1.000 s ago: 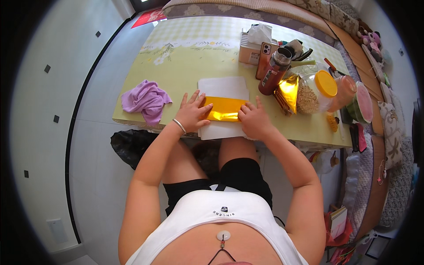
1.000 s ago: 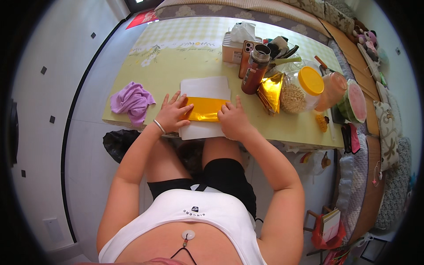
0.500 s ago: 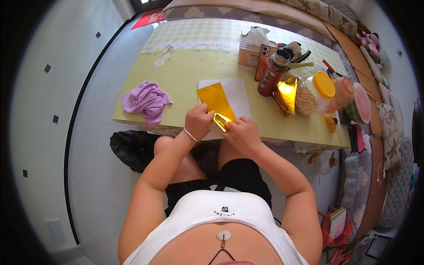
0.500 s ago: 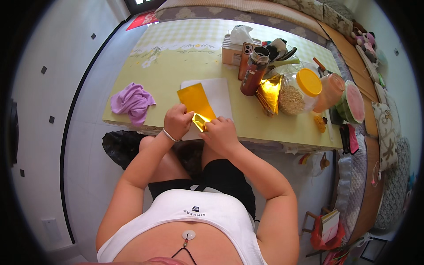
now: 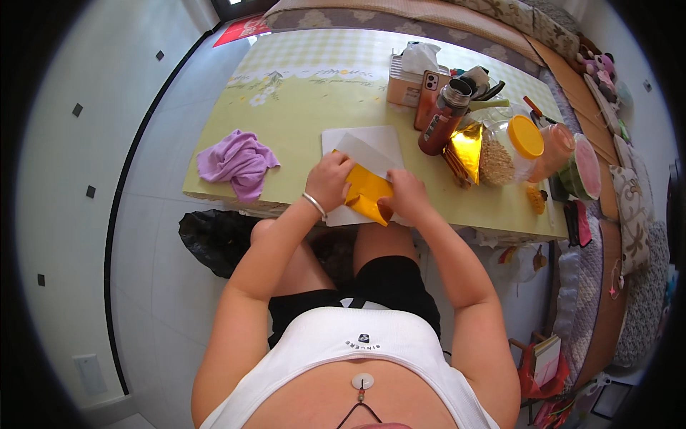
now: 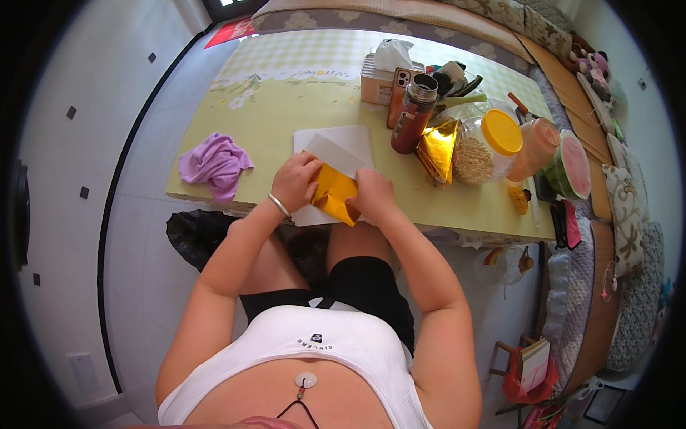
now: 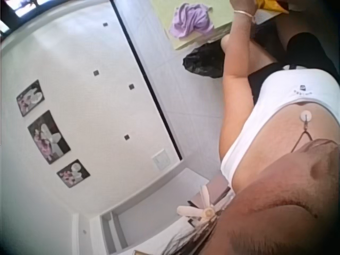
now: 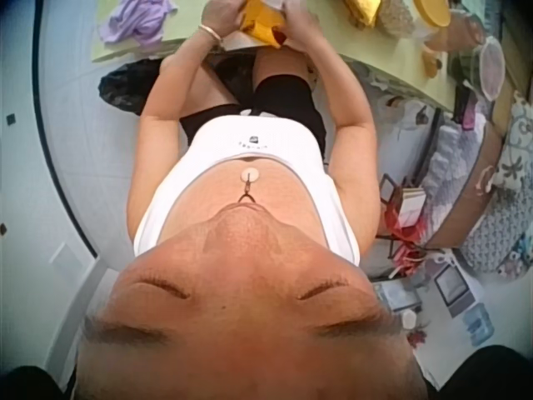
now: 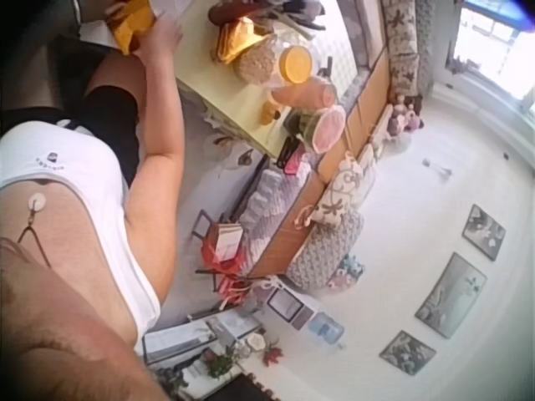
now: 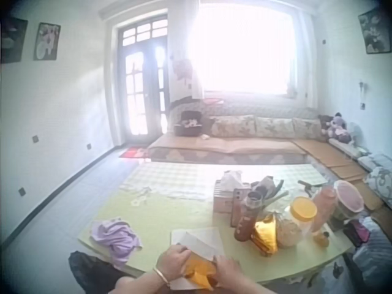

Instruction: The person sits on the floor and folds a sheet of gold-colored paper on top of a white sheet. They repeatedly fold the gold paper into a smaller rectangular shape, pressing the creases to ensure they are sharp.

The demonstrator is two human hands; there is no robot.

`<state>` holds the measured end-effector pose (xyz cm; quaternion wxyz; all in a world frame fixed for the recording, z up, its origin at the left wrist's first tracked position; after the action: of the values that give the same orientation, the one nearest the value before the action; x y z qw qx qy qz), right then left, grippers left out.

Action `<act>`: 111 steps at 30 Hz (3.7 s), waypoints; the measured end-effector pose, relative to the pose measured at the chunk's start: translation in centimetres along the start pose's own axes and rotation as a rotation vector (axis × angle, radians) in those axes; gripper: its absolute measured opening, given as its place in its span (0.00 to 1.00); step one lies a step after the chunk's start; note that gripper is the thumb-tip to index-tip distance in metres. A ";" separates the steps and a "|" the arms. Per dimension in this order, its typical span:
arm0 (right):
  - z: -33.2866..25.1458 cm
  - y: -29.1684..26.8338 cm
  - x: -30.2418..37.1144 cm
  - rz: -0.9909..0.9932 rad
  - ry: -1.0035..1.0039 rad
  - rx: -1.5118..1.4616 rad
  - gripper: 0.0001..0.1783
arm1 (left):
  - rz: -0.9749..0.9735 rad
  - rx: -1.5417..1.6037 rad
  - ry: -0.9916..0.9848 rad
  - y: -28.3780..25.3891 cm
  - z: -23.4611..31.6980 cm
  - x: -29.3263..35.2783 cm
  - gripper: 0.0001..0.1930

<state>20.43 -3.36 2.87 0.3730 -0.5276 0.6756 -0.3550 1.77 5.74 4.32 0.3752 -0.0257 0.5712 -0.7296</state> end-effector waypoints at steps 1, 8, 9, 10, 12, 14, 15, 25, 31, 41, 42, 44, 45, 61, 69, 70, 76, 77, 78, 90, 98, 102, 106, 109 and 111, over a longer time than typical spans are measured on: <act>0.2 0.1 -0.5 -0.060 0.042 -0.032 0.21 | 0.022 -0.089 0.084 -0.1 -0.6 -0.5 0.25; 1.4 -0.4 -1.5 0.123 0.067 -0.027 0.06 | -0.158 0.044 -0.059 1.7 -5.7 -1.4 0.31; 1.8 -0.3 -1.4 0.133 0.100 -0.044 0.05 | -0.175 0.077 -0.093 1.9 -6.0 -1.3 0.25; 2.2 -0.2 -1.2 0.143 0.133 -0.062 0.04 | -0.191 0.110 -0.128 2.1 -6.3 -1.2 0.20; 2.5 -0.1 -0.8 0.046 0.298 -0.291 0.04 | -0.050 0.118 -0.165 1.9 -6.1 -0.7 0.12; 3.1 0.5 -0.4 -0.067 0.471 -0.652 0.05 | 0.040 0.171 -0.207 1.7 -5.4 -0.2 0.08; 3.6 1.0 -0.4 -0.131 0.560 -0.899 0.06 | 0.059 0.220 -0.229 1.4 -4.9 -0.1 0.07; 3.6 2.0 0.0 -0.154 0.684 -1.296 0.09 | 0.151 0.698 -0.840 0.3 -5.9 2.9 0.07; 3.6 1.3 -0.6 -0.048 0.649 -1.312 0.09 | 0.185 1.278 -1.012 1.7 -5.4 3.1 0.04; 4.4 0.7 0.5 -0.058 0.619 -1.217 0.10 | 0.124 1.238 -0.976 2.8 -5.6 3.6 0.05; 4.6 0.9 0.6 -0.057 0.604 -1.195 0.11 | 0.128 1.226 -0.947 3.0 -5.7 3.6 0.06; 4.8 1.1 0.7 -0.052 0.587 -1.147 0.11 | 0.126 1.171 -0.921 3.3 -6.0 3.9 0.07; 4.9 1.1 0.8 -0.047 0.584 -1.120 0.11 | 0.125 1.143 -0.910 3.5 -6.2 4.0 0.07; 5.2 1.4 2.7 0.045 0.407 -0.535 0.17 | -0.029 0.352 -0.662 1.7 -5.5 4.2 0.12; 3.4 0.4 3.4 0.062 0.283 -0.299 0.17 | -0.003 0.265 -0.550 1.4 -5.5 4.4 0.11; 3.4 0.5 3.5 0.072 0.276 -0.282 0.17 | -0.004 0.252 -0.540 1.5 -5.5 4.3 0.11; 3.0 0.4 3.6 0.118 0.262 -0.215 0.15 | 0.010 0.233 -0.503 1.5 -5.1 4.2 0.11; 2.9 0.4 3.6 0.114 0.252 -0.186 0.15 | 0.021 0.227 -0.497 1.6 -5.1 4.3 0.11; 2.8 0.4 3.6 0.111 0.242 -0.157 0.14 | 0.032 0.222 -0.490 1.6 -5.0 4.3 0.11; -2.8 5.0 5.0 0.160 -0.488 0.294 0.32 | -0.045 0.155 -0.491 1.1 -4.1 3.7 0.13; -2.6 5.4 5.7 0.053 -0.409 0.204 0.38 | -0.158 -0.190 0.170 2.6 1.2 5.3 0.29; 0.4 3.5 6.9 0.083 -0.350 0.215 0.32 | -0.283 -0.127 0.068 1.9 -1.2 7.3 0.34; 2.1 2.3 7.0 0.176 -0.422 0.286 0.25 | -0.306 -0.235 0.022 0.3 -2.4 8.2 0.40; 0.7 1.9 5.9 0.185 -0.412 0.335 0.20 | -0.270 -0.324 0.041 -0.6 -1.6 6.9 0.38; -0.5 1.7 5.1 0.168 -0.424 0.436 0.16 | -0.244 -0.373 0.013 -1.1 0.1 5.3 0.36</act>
<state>18.36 -7.94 1.00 0.6379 -0.4397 0.5319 -0.3418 -2.57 2.62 3.24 0.2692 -0.1588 0.6915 -0.6513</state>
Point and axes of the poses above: each hand's wrist, its own x-axis away from the middle knuckle, its own y-axis out of the palm, z = x × y, the point moved 3 cm from there along -x, towards the middle knuckle
